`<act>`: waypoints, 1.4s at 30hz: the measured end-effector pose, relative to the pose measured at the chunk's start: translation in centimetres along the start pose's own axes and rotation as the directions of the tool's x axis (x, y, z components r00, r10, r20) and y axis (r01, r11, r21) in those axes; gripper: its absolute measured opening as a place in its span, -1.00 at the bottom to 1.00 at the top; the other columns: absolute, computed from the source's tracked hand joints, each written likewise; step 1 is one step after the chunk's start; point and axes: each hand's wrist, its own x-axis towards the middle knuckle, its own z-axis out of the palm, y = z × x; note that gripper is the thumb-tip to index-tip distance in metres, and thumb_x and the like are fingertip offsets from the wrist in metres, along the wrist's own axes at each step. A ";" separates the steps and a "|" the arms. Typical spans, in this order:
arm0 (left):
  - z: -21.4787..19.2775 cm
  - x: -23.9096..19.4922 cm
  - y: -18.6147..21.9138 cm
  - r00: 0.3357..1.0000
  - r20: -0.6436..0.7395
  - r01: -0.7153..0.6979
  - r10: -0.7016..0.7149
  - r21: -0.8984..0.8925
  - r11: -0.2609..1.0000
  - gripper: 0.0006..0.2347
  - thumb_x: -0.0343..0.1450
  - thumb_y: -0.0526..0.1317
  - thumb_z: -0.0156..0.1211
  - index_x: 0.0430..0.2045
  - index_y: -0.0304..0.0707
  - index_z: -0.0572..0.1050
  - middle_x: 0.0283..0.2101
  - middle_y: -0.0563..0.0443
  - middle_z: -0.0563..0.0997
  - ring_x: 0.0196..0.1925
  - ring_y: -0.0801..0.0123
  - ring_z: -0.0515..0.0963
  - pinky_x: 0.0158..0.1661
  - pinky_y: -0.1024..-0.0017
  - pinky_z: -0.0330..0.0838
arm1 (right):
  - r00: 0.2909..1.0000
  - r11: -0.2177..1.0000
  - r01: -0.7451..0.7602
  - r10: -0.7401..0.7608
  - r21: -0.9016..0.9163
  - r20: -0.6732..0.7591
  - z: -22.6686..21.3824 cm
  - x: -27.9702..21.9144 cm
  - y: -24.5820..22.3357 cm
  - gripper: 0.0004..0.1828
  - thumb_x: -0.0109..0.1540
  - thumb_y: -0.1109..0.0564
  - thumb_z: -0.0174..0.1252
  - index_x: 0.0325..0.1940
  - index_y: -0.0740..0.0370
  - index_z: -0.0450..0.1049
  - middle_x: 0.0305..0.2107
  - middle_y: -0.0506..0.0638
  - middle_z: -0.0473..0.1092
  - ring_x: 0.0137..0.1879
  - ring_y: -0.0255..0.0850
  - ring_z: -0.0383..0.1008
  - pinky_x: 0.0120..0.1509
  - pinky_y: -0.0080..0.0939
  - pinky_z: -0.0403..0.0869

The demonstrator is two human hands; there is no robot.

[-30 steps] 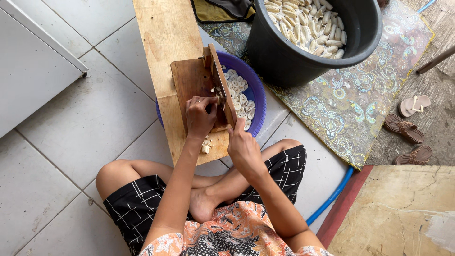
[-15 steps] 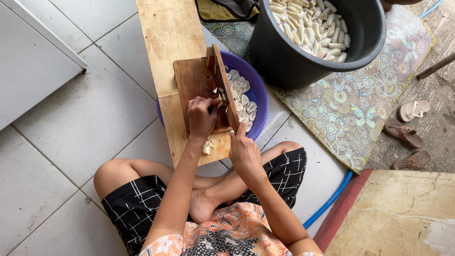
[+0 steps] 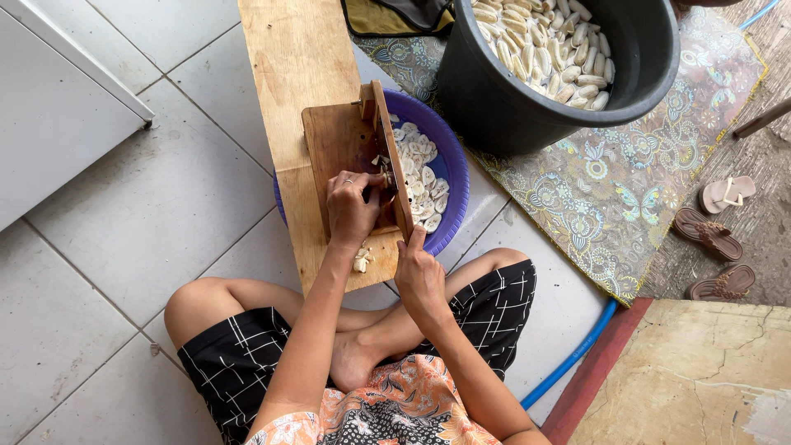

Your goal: The person sits on the floor and uses a wooden slicing device to cut white, elongated vegetables into thin slices. The sliced pieces fall into a purple bowl placed beneath the slicer, while whole vegetables are stored in a large black bucket nearby.

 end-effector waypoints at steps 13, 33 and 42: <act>0.7 -0.1 -1.1 1.000 0.017 -0.006 0.006 -0.010 1.000 -0.88 0.17 -0.24 0.34 -0.55 0.05 0.51 -0.47 0.26 0.61 -0.22 0.46 0.52 -0.03 0.45 0.26 | 0.994 0.999 0.036 -0.036 0.006 0.098 -8.5 -0.8 -3.8 -0.70 0.36 -0.05 -0.37 0.06 0.14 0.05 -0.48 0.34 0.40 -0.25 0.34 0.51 -0.17 0.27 0.49; 0.2 0.3 0.0 0.993 0.061 0.102 -0.101 -0.003 0.995 -0.84 0.20 -0.20 0.36 -0.62 0.07 0.43 -0.60 0.23 0.56 -0.30 0.47 0.53 -0.01 0.48 0.26 | 0.993 0.995 -0.017 0.005 0.100 0.115 -3.6 -0.5 -1.6 -0.67 0.36 -0.01 -0.30 0.14 0.20 0.03 -0.48 0.43 0.40 -0.23 0.41 0.48 -0.15 0.35 0.46; -0.3 0.4 0.8 0.995 0.071 0.068 -0.071 0.051 0.996 -0.83 0.18 -0.21 0.36 -0.53 0.06 0.44 -0.55 0.15 0.59 -0.25 0.41 0.52 0.00 0.42 0.27 | 1.000 0.996 0.002 -0.003 0.089 0.010 -0.5 0.0 -0.1 -0.69 0.36 -0.02 -0.26 0.13 0.11 0.05 -0.55 0.37 0.40 -0.30 0.36 0.50 -0.22 0.28 0.49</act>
